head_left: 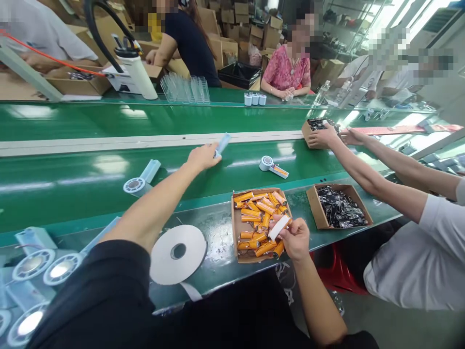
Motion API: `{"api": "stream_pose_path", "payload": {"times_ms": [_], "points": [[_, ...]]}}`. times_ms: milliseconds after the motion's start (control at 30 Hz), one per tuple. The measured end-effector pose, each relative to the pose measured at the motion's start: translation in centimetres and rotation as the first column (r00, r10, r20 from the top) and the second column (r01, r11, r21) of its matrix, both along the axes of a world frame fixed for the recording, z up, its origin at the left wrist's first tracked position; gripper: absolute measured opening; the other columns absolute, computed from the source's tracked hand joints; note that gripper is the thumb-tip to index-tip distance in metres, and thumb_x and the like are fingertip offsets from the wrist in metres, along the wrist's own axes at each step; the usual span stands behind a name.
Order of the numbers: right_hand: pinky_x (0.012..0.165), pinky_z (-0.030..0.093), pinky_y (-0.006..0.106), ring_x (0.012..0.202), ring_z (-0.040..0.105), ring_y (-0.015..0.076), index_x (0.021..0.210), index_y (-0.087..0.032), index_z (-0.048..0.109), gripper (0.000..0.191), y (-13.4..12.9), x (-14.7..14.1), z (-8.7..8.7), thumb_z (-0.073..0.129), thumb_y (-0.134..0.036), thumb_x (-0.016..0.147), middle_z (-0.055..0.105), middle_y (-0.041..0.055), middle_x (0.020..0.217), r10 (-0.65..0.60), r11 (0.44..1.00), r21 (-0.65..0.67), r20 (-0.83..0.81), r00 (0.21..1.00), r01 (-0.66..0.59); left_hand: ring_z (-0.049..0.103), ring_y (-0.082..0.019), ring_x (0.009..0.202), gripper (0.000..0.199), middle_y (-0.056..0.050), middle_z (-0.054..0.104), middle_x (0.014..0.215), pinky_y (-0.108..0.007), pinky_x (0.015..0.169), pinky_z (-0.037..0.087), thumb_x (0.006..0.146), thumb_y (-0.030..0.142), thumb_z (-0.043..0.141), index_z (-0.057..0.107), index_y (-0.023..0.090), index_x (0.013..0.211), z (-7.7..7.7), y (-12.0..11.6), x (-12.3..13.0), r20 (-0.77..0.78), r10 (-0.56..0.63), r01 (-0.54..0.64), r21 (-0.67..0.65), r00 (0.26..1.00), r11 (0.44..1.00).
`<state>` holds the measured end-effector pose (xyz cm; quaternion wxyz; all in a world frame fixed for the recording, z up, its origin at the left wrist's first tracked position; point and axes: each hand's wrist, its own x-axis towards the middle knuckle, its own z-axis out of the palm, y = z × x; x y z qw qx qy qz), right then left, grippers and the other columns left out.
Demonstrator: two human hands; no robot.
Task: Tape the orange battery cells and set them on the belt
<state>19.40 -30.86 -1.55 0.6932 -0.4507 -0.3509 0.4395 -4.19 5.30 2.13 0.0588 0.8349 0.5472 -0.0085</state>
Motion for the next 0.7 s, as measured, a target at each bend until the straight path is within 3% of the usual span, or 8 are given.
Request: {"api": "stream_pose_path", "payload": {"times_ms": [100,200,300,367,533,600,633,700], "points": [[0.064,0.073,0.043,0.074,0.083,0.0298,0.075,-0.026,0.031,0.073,0.0,0.0,0.1,0.101,-0.048,0.074,0.086,0.0068,0.103,0.053,0.998,0.013,-0.002,0.999,-0.053,0.062,-0.031,0.138,0.062,-0.009,0.054,0.164,-0.038,0.109,0.052,0.095,0.035,0.062,0.055,0.033,0.157,0.1,-1.9,-1.1,-0.054,-0.37,0.364,-0.1,0.928,0.926],[0.066,0.073,0.042,0.08,0.084,0.0292,0.078,-0.026,0.036,0.068,-0.1,-0.2,0.3,0.101,-0.045,0.075,0.085,0.0048,0.105,0.074,0.997,0.002,0.005,0.997,-0.074,0.052,-0.029,0.147,0.056,-0.006,0.052,0.167,-0.037,0.113,0.05,0.085,0.022,0.067,0.071,0.034,0.14,-0.3,-3.8,0.1,-0.063,-0.539,0.527,-0.145,0.84,0.838],[0.071,0.073,0.044,0.085,0.085,0.0302,0.099,-0.029,0.051,0.058,0.2,-0.1,1.3,0.102,-0.044,0.073,0.085,0.0037,0.105,0.068,0.997,-0.033,0.035,0.997,-0.067,0.049,-0.033,0.146,0.043,-0.008,0.06,0.16,-0.041,0.114,0.05,0.081,0.024,0.07,0.081,0.031,0.122,-0.7,-4.6,2.3,-0.017,-0.517,0.509,-0.152,0.856,0.847],[0.074,0.073,0.043,0.086,0.085,0.0306,0.115,-0.031,0.057,0.066,1.2,0.2,2.4,0.104,-0.04,0.07,0.085,0.0041,0.102,0.049,0.999,-0.019,0.092,0.995,-0.047,0.054,-0.033,0.141,0.034,-0.009,0.068,0.149,-0.04,0.112,0.051,0.083,0.028,0.07,0.083,0.029,0.115,-0.7,-4.3,3.6,0.018,-0.474,0.471,-0.161,0.88,0.867],[0.091,0.071,0.044,0.103,0.083,0.0283,0.119,-0.025,0.07,0.053,8.7,1.5,5.4,0.099,-0.036,0.075,0.085,0.0079,0.109,0.047,0.997,0.044,0.351,0.935,-0.067,0.069,-0.021,0.119,0.026,0.0,0.077,0.139,-0.026,0.099,0.051,0.092,0.036,0.067,0.083,0.03,0.11,-0.8,-2.2,4.8,0.09,-0.418,0.428,-0.211,0.904,0.879],[0.096,0.068,0.045,0.105,0.082,0.0267,0.122,-0.023,0.071,0.048,13.4,1.6,5.7,0.092,-0.038,0.082,0.085,0.008,0.111,0.08,0.993,0.037,0.514,0.854,-0.115,0.07,-0.02,0.12,0.027,0.001,0.077,0.139,-0.025,0.098,0.05,0.096,0.038,0.062,0.082,0.031,0.113,-0.9,-1.9,4.9,0.116,-0.393,0.409,-0.204,0.912,0.889],[0.098,0.067,0.045,0.106,0.082,0.0258,0.124,-0.022,0.071,0.043,15.8,1.5,5.6,0.086,-0.037,0.087,0.084,0.0082,0.111,0.11,0.99,-0.004,0.629,0.769,-0.138,0.07,-0.02,0.121,0.029,0.001,0.078,0.137,-0.025,0.098,0.05,0.098,0.038,0.06,0.081,0.031,0.116,-0.9,-2.0,5.0,0.126,-0.377,0.396,-0.196,0.918,0.897],[0.1,0.064,0.041,0.107,0.081,0.0244,0.129,-0.019,0.068,0.035,19.8,1.1,5.1,0.074,-0.03,0.096,0.084,0.0088,0.11,0.21,0.977,-0.154,0.835,0.509,-0.15,0.071,-0.021,0.119,0.031,-0.001,0.08,0.132,-0.027,0.099,0.05,0.101,0.039,0.057,0.079,0.032,0.121,-1.1,-2.3,5.3,0.144,-0.342,0.364,-0.177,0.929,0.915]]}}
